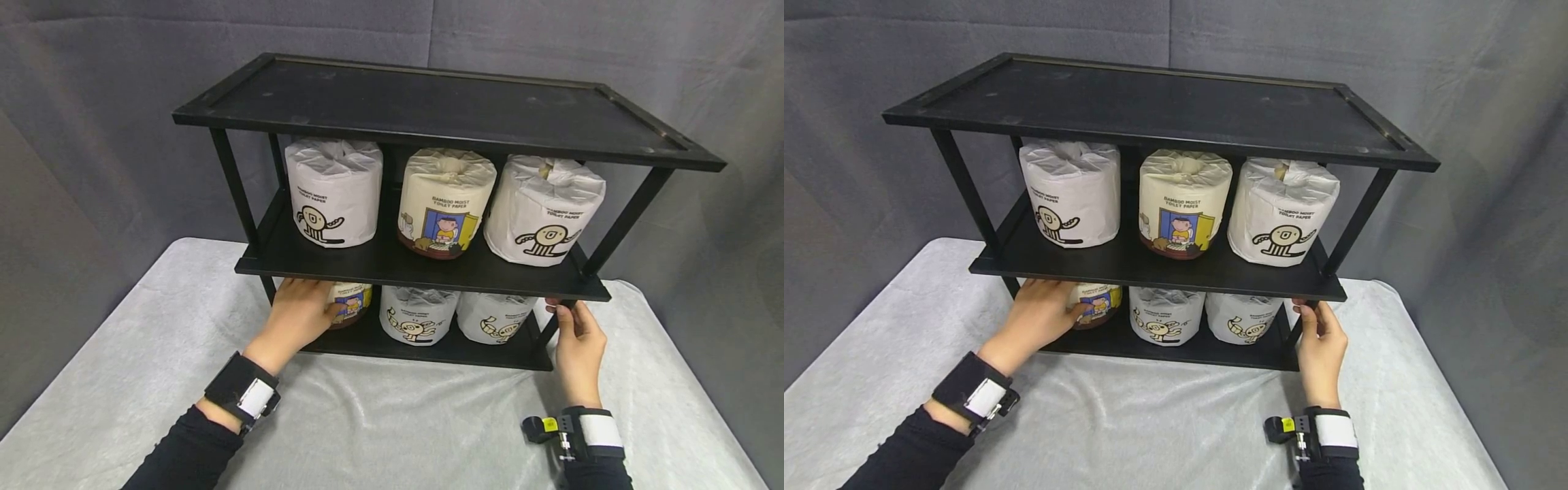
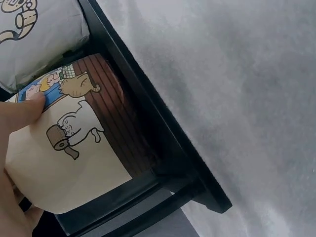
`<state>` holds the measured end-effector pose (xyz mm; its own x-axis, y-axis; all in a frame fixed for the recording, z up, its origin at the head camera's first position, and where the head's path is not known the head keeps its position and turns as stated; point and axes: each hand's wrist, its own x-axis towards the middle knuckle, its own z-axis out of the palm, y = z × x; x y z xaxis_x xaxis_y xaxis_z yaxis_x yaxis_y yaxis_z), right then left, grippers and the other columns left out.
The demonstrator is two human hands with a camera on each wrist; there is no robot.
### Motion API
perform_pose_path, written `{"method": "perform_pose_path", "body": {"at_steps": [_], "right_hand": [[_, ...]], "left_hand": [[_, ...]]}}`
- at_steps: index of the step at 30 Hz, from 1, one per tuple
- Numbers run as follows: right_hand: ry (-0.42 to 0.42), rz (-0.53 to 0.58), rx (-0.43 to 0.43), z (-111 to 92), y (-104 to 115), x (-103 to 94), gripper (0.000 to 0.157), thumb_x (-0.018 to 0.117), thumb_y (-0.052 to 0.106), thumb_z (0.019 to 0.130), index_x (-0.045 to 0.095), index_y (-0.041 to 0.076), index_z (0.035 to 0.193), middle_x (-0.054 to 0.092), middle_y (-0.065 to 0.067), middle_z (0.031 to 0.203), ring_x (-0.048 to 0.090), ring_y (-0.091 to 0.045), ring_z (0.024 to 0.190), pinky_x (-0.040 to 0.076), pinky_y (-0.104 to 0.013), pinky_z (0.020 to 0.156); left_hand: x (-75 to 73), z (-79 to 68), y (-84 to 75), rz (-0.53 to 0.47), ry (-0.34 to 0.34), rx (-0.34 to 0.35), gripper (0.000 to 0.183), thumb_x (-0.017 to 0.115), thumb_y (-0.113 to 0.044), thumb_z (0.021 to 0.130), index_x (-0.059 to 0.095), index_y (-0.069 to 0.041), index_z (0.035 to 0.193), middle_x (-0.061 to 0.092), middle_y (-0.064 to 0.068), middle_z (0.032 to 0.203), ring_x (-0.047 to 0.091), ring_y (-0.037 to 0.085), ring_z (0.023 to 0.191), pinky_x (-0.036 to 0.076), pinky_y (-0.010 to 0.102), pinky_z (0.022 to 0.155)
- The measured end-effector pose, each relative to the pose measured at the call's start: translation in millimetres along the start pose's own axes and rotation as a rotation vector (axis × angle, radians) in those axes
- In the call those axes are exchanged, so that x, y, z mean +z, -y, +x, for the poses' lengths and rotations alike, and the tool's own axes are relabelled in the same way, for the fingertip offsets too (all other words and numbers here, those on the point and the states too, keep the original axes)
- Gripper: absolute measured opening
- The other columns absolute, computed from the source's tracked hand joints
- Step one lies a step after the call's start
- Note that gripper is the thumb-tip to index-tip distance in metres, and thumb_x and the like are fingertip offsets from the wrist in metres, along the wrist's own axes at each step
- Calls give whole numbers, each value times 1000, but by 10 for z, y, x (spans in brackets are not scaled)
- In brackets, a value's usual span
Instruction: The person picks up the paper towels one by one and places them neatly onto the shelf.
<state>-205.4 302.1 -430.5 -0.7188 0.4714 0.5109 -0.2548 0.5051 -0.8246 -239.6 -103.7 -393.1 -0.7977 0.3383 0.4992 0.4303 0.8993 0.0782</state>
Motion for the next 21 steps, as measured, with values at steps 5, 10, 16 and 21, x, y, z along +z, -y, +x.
{"method": "perform_pose_path", "body": {"at_steps": [5,10,16,21], "right_hand": [[-2,5,2,0,2,2,25,52,19,95,64,0,107,62,22,87,62,-2,85,44,-8,83],[-5,8,2,0,0,1,26,52,19,95,65,-1,105,62,25,86,62,-1,85,44,-8,83],[-3,9,10,-4,26,-2,25,53,20,94,66,2,106,63,26,86,62,0,85,44,-8,84],[-3,29,3,2,20,-4,25,53,19,94,66,1,105,63,25,86,63,-1,86,44,-8,85]], "left_hand": [[-15,17,-3,5,60,0,47,73,-34,75,61,-6,110,70,16,103,60,35,99,47,52,90],[-30,30,-4,9,107,12,47,71,-34,78,59,-7,114,70,16,106,60,36,101,46,53,93],[-40,19,23,-1,105,40,50,71,-32,78,56,-6,118,70,17,108,60,36,103,46,54,94],[-52,10,69,-10,114,77,55,71,-30,79,53,-5,124,70,18,109,60,36,106,46,54,95]]}}
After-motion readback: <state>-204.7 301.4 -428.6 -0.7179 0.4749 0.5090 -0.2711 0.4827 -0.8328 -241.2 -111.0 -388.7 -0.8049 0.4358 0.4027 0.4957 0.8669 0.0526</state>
